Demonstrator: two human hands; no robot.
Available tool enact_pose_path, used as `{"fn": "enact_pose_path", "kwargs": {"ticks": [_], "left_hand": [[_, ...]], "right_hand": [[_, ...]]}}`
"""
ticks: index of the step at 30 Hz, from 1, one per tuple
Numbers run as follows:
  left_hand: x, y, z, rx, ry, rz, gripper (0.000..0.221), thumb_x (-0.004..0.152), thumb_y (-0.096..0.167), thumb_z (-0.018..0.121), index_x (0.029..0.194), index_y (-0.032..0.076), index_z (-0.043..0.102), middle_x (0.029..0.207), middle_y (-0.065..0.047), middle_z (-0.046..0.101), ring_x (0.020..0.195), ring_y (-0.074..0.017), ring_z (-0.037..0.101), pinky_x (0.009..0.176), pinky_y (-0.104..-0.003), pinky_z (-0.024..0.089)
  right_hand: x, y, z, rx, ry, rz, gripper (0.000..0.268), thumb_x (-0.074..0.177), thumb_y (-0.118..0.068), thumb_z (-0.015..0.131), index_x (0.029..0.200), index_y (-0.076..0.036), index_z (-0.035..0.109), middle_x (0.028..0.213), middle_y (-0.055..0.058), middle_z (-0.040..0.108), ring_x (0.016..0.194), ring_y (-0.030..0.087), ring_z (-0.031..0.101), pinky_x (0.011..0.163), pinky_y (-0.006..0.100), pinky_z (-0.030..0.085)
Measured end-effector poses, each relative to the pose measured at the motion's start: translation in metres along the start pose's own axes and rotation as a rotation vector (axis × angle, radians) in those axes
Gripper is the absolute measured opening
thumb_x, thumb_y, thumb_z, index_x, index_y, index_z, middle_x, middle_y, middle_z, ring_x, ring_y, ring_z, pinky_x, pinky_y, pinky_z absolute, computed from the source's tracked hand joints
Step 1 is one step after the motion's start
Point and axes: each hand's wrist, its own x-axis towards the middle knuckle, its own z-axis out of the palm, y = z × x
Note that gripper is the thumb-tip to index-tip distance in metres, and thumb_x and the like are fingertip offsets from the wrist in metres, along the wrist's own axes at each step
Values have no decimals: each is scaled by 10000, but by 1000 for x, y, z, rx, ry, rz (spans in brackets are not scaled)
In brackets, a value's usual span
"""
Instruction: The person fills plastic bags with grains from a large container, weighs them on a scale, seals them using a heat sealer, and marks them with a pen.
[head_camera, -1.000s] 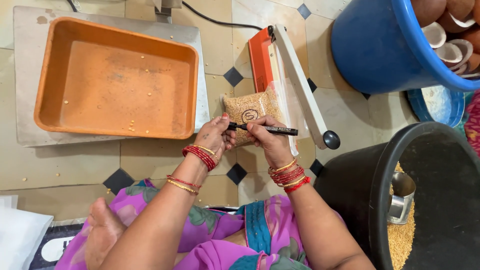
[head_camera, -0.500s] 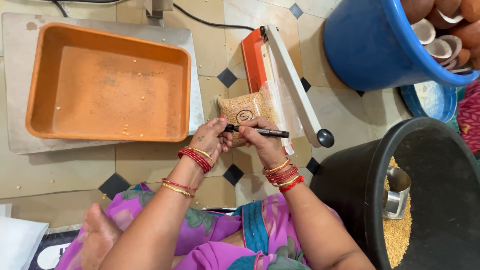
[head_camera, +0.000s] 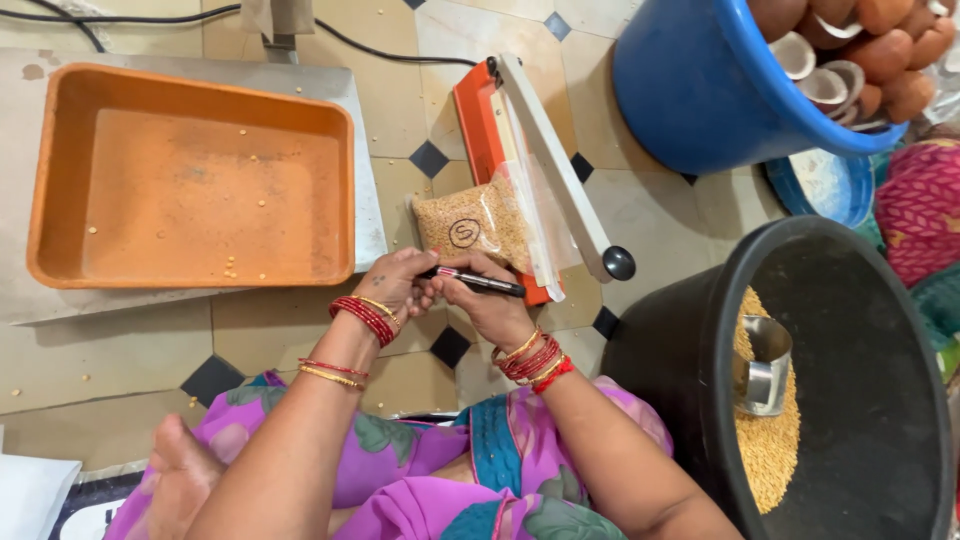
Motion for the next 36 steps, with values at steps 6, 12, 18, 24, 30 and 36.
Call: {"fn": "enact_pose_path", "kwargs": {"ticks": [6,12,18,24,30,36], "left_hand": [[24,-16,-32,438,209,42,254,986,238,641,880,35,533,596,-94,600,398,-158,520,337,-294,363],[22,-34,-22,1375,150,-32,317,957,344,668,1026,36,697,882,-187,754,818,-305,727,752,-434,553],[4,-40,-5,1736,-25,-203,372,938,402,696,1113,76,732,1221,-171,685,1153,-341,659,974,-449,522],[0,-16,9,1470,132,-2,297,923,351,683,1045,93,765,1020,-179,758,949,-336,739,869,-462,554],[-2,6,5,840,354,364,443,954,431,646,1142,31,684,975,-141,776,848,-302,765,816,-418,594],[-25,-3,8,24,-577,76,840,837,379,771,1505,49,382,1402,-47,639,1248,-147,644,1051,-342,532]], "right_hand": [[-16,78,-44,400,335,743,383,939,-285,638,1229,-36,609,982,45,676,738,148,658,664,289,575],[11,37,-43,542,560,1052,708,935,-690,508,1091,-1,552,915,157,662,727,208,655,725,315,574],[25,127,-69,609,530,779,481,983,-533,587,736,-121,561,609,13,561,523,121,471,494,253,411],[23,56,-45,409,525,578,381,1016,-345,600,720,-105,587,607,9,559,511,103,478,474,256,350],[-6,-33,-51,147,205,352,440,1042,-294,610,673,-56,602,588,4,560,543,85,512,509,260,390],[-45,-46,-90,672,168,416,298,1035,-228,621,780,-75,638,586,-31,556,437,62,438,423,206,341]]}}
